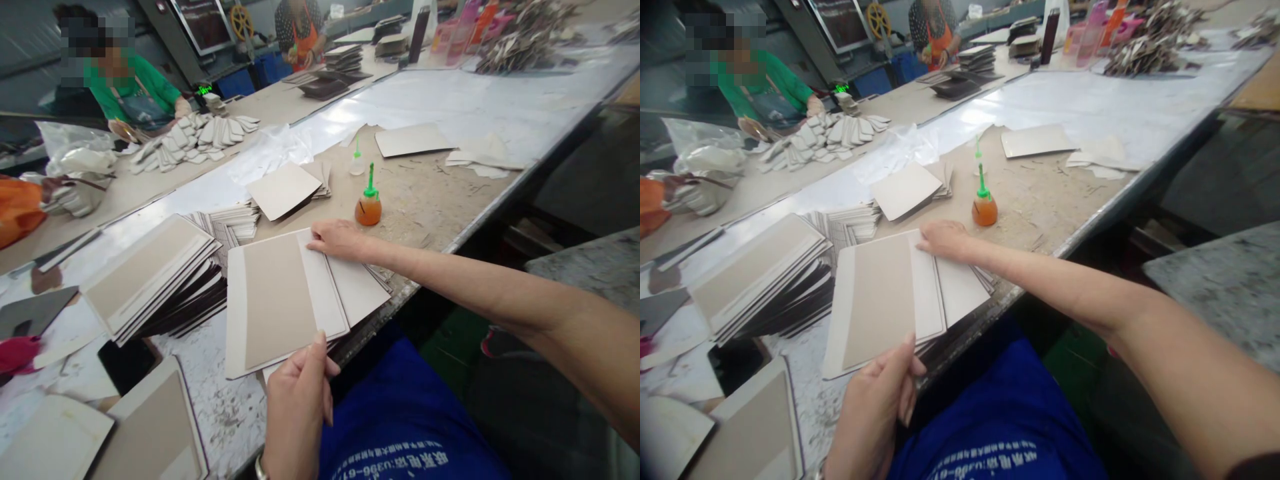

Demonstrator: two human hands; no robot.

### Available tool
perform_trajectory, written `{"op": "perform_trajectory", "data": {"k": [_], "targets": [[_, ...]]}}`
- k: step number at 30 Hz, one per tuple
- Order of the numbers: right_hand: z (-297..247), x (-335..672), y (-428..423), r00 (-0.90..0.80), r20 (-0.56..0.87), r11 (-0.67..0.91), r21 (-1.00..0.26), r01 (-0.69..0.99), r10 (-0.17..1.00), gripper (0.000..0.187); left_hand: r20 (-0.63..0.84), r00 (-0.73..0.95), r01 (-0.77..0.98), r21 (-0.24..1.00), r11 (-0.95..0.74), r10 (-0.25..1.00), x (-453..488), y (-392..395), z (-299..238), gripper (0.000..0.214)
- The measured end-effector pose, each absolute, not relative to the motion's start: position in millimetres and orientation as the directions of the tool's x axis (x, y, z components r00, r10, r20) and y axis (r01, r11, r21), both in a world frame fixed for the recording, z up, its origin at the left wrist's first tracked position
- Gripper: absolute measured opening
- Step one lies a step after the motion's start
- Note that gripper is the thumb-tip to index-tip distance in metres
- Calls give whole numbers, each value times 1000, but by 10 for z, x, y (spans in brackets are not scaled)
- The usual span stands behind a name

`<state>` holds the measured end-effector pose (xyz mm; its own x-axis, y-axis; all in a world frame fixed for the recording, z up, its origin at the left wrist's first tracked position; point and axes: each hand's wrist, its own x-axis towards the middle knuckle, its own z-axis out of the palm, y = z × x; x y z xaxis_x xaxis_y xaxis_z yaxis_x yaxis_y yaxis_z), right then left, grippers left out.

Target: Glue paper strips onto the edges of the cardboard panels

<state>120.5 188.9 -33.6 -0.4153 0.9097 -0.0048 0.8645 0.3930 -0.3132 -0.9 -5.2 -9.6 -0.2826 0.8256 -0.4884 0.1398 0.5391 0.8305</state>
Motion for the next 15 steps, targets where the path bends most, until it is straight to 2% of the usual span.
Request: {"op": "perform_trajectory", "data": {"k": [1, 2, 3, 4, 5, 7, 9, 12, 15], "targets": [[-341, 1203, 1893, -415, -6, 392, -314, 865, 910, 25, -292, -312, 320, 864, 389, 904, -56, -81, -109, 34], [-346, 1203, 1897, -414, -6, 392, -314, 865, 910, 26, -44, -275, 511, 839, 185, 961, -105, -102, -138, 25], [-350, 1204, 1901, -414, -5, 391, -314, 865, 910, 26, 201, -162, 677, 735, -39, 966, -152, -113, -181, 14], [-352, 1205, 1903, -413, -4, 392, -313, 865, 911, 26, 382, -2, 784, 574, -236, 924, -191, -115, -236, 12], [-351, 1207, 1904, -414, -3, 393, -312, 865, 910, 26, 477, 163, 832, 404, -380, 864, -222, -109, -300, 24], [-342, 1211, 1903, -415, -1, 394, -308, 866, 910, 26, 483, 389, 850, 141, -508, 784, -253, -86, -435, 45], [-324, 1213, 1898, -415, -1, 395, -305, 867, 910, 26, 418, 465, 852, 27, -523, 780, -255, -65, -554, 53], [-294, 1209, 1893, -415, -7, 394, -301, 869, 910, 26, 390, 476, 855, 4, -519, 788, -245, -55, -676, 56], [-279, 1205, 1893, -414, -8, 394, -297, 870, 910, 25, 439, 438, 858, 55, -510, 784, -239, -60, -749, 59]]}}
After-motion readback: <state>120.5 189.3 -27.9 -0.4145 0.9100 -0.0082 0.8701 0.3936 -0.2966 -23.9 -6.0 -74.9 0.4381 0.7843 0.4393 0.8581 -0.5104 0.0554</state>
